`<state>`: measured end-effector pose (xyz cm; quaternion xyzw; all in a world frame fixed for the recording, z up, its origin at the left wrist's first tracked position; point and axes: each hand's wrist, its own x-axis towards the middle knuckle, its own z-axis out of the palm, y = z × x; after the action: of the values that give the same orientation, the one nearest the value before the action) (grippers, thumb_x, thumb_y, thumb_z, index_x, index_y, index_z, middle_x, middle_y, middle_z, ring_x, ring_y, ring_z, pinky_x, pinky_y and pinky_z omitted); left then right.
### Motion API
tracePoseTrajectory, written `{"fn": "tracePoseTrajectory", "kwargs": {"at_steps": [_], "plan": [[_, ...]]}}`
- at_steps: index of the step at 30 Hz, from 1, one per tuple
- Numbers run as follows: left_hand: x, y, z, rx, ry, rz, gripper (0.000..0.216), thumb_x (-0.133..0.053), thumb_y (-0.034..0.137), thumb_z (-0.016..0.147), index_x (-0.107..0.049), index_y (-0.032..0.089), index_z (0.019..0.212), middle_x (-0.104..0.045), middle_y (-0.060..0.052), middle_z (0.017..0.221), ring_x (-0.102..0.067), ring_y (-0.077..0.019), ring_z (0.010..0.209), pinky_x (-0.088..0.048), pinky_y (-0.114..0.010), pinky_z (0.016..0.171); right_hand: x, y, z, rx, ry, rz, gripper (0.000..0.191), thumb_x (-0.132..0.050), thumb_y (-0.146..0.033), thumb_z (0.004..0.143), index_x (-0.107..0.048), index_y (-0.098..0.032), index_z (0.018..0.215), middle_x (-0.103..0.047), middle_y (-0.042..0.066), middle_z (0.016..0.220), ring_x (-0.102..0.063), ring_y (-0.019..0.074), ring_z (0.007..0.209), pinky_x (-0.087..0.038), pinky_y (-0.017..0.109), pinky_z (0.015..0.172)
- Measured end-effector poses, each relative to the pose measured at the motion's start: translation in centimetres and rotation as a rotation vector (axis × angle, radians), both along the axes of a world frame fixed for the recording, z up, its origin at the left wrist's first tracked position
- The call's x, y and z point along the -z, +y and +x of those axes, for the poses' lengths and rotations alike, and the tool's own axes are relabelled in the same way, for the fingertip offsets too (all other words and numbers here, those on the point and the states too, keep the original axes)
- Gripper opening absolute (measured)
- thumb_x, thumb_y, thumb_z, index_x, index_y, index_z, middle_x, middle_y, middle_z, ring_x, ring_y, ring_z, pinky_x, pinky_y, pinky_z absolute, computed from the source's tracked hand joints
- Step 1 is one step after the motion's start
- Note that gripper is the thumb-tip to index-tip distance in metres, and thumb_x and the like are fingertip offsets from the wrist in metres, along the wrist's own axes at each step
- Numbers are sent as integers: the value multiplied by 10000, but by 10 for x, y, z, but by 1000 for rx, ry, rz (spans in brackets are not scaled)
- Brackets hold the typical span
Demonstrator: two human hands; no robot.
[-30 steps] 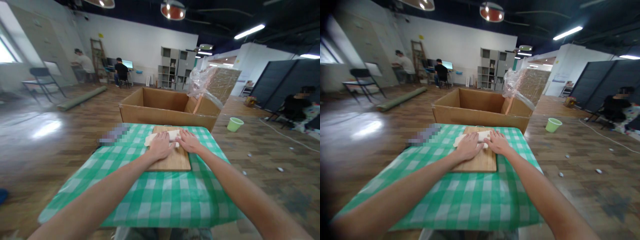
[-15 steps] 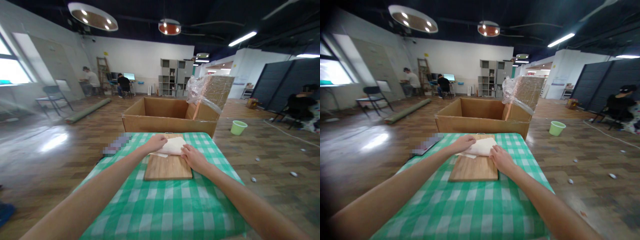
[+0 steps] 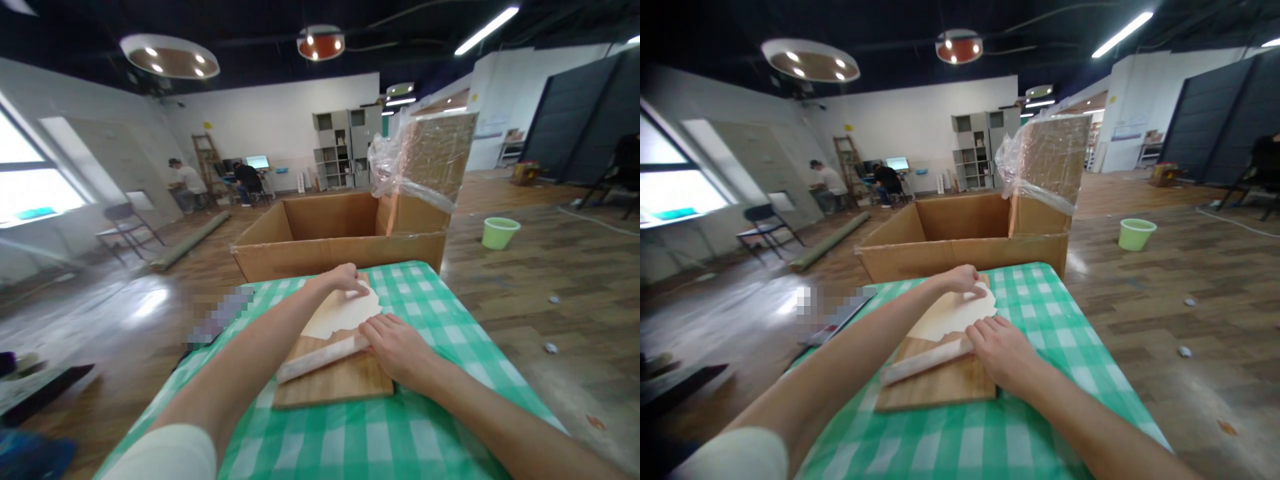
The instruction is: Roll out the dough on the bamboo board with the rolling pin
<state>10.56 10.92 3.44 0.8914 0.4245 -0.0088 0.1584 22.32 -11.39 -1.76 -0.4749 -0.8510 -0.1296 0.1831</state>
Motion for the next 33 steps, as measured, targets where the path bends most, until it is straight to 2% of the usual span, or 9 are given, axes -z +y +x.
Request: {"fn": "tracePoseTrajectory", "kwargs": {"at_steps": [4,9,12,19,23,26,29,31,33], "plan": [[-1,1,-4,38,-30,-58,416,-820,555,674,-764,169,818,-735,-49,805,-673,-243,776,-451,-306,665,0,0,1,-21,17,-24,91,-596,-139,995,-611,-198,1063,-685,61,1024,-618,261,961,-429,396,880],[-11,-1,-11,107,-168,-58,314,-797,464,696,-751,186,833,-701,-10,805,-628,-192,786,-420,-269,664,0,-2,0,-26,46,-26,64,-579,-151,1017,-609,-196,1051,-691,63,1012,-630,256,965,-433,388,869],[-23,1,-21,124,-277,7,336,-743,509,762,-713,177,798,-644,3,769,-587,-174,770,-390,-263,648,2,-3,0,-43,46,-18,53,-569,-162,1026,-606,-200,1030,-691,56,984,-639,252,939,-444,389,845],[-77,-2,-50,99,-810,-15,388,-749,505,796,-759,134,908,-695,-26,782,-603,-158,701,-434,-258,626,-3,-7,5,-48,225,102,145,-481,-169,1035,-583,-206,1131,-704,96,1055,-652,260,937,-496,401,846],[-104,-38,-73,109,-996,150,333,-726,458,874,-763,137,953,-749,-48,832,-657,-166,742,-476,-254,662,-11,-7,17,105,568,287,213,-434,-330,1091,-519,-220,1252,-700,107,1054,-674,277,928,-531,409,831],[-88,-95,-103,167,-939,257,265,-676,422,968,-770,175,998,-802,-64,968,-734,-194,872,-547,-278,778,-17,-7,30,307,832,326,300,-436,-439,1080,-499,-214,1268,-681,73,918,-671,275,789,-521,392,707],[-42,-157,-138,254,-705,243,207,-581,338,1051,-751,241,1118,-820,-47,1107,-777,-203,1019,-586,-296,888,-21,-6,40,443,964,311,305,-439,-489,1067,-513,-223,1197,-623,13,766,-622,250,652,-460,357,608],[-10,-190,-156,401,-532,166,260,-501,288,1085,-709,263,1239,-782,-58,1279,-747,-212,1185,-579,-325,1005,-20,-5,43,466,982,287,298,-439,-503,1063,-519,-232,1156,-589,-10,715,-588,236,605,-420,341,576],[10,-212,-167,502,-425,94,273,-476,301,1099,-694,271,1259,-770,-64,1309,-704,-214,1281,-561,-335,1071,-18,-3,43,461,970,263,308,-446,-512,1059,-524,-232,1160,-580,-15,704,-570,230,589,-394,334,563]]}}
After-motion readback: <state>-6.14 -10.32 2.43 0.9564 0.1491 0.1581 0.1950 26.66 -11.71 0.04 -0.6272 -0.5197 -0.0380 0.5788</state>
